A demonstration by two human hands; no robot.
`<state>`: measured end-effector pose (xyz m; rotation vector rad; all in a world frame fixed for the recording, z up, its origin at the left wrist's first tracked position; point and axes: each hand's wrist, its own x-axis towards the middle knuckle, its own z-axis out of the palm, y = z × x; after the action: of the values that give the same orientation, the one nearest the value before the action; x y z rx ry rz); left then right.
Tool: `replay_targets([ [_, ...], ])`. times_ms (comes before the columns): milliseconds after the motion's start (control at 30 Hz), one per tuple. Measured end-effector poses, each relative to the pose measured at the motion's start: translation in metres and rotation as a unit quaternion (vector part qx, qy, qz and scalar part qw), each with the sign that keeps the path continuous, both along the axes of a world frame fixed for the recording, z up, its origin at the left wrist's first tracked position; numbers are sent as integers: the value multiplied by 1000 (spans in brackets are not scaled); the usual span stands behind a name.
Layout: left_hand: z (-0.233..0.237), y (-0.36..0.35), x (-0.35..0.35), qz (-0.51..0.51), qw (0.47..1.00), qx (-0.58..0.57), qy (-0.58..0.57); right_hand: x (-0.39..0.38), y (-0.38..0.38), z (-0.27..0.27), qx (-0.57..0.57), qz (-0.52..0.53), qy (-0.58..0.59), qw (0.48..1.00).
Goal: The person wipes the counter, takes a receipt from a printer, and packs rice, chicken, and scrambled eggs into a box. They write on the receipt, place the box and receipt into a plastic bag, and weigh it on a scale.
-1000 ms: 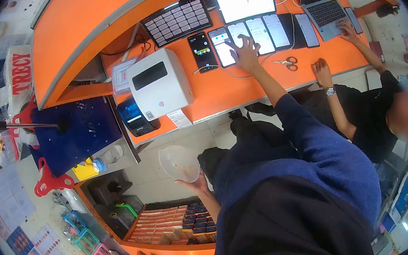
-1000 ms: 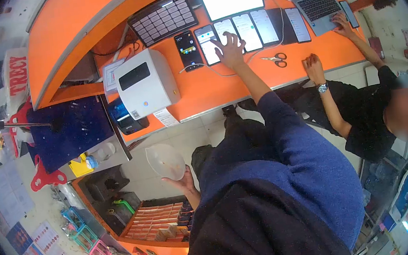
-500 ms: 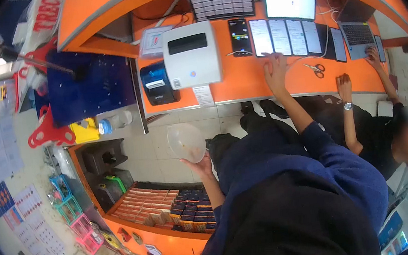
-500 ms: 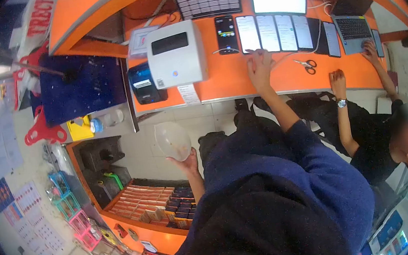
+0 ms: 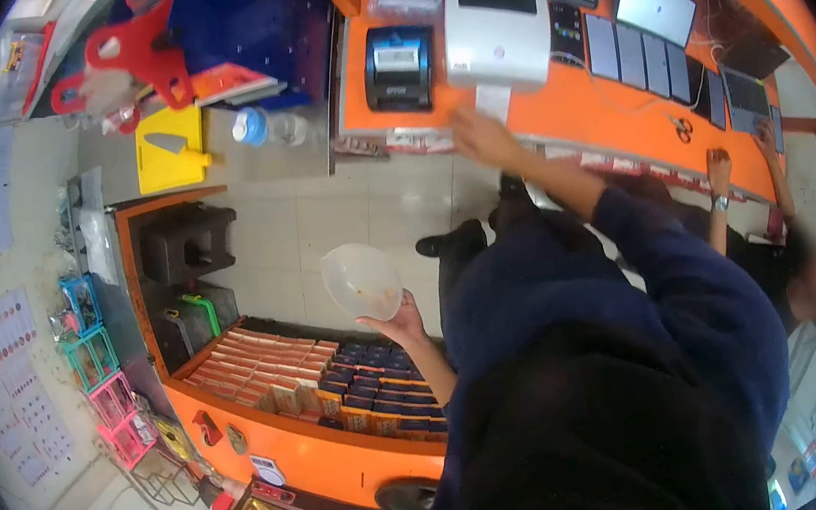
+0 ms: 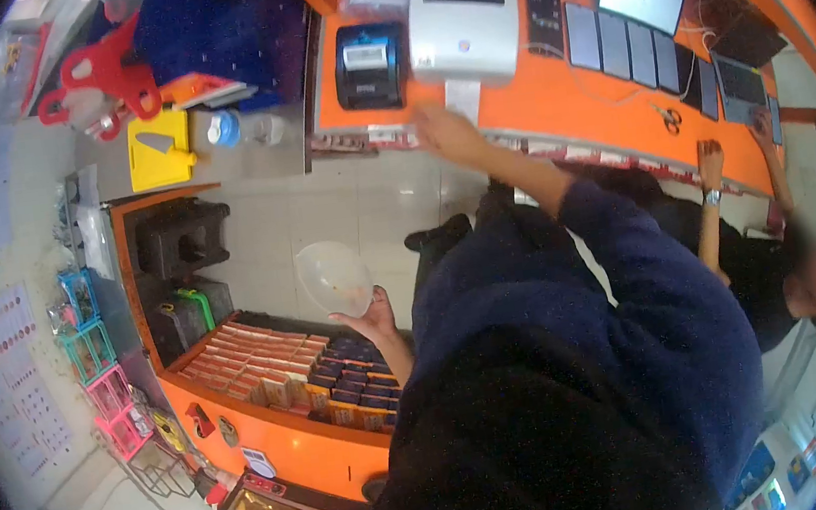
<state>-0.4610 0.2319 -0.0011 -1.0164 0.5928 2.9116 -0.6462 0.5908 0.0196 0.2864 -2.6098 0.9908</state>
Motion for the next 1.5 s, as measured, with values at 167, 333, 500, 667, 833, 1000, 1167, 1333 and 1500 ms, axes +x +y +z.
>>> replay_targets([
  [167, -12, -94, 44, 96, 995, -18, 14, -127, -18, 52, 46, -133, 110, 984],
  [333, 0, -166, 88, 127, 989, -67, -35, -168, -26, 54, 219, -163, -173, 946],
  [500, 5, -209, 113, 176, 981, -70, -35, -198, 4, 29, 249, -86, -268, 927],
  [667, -6, -218, 115, 198, 976, -47, -82, -198, -6, 9, 408, -89, -191, 888],
  [833, 5, -203, 101, 136, 982, -96, -87, -195, -8, 16, 380, -87, -223, 894],
  [1000, 0, -212, 93, 102, 988, -105, -56, -195, -3, 15, 294, -66, -216, 929],
  [1167, -12, -223, 78, 120, 986, -68, -92, -199, 0, 21, 251, -59, -206, 944],
  [1333, -13, -245, 83, 192, 973, -101, -81, -195, 3, 39, 225, -95, -163, 956],
  [1500, 37, -243, 119, 282, 956, -87, -5, -209, 8, 49, 227, -108, -216, 943],
])
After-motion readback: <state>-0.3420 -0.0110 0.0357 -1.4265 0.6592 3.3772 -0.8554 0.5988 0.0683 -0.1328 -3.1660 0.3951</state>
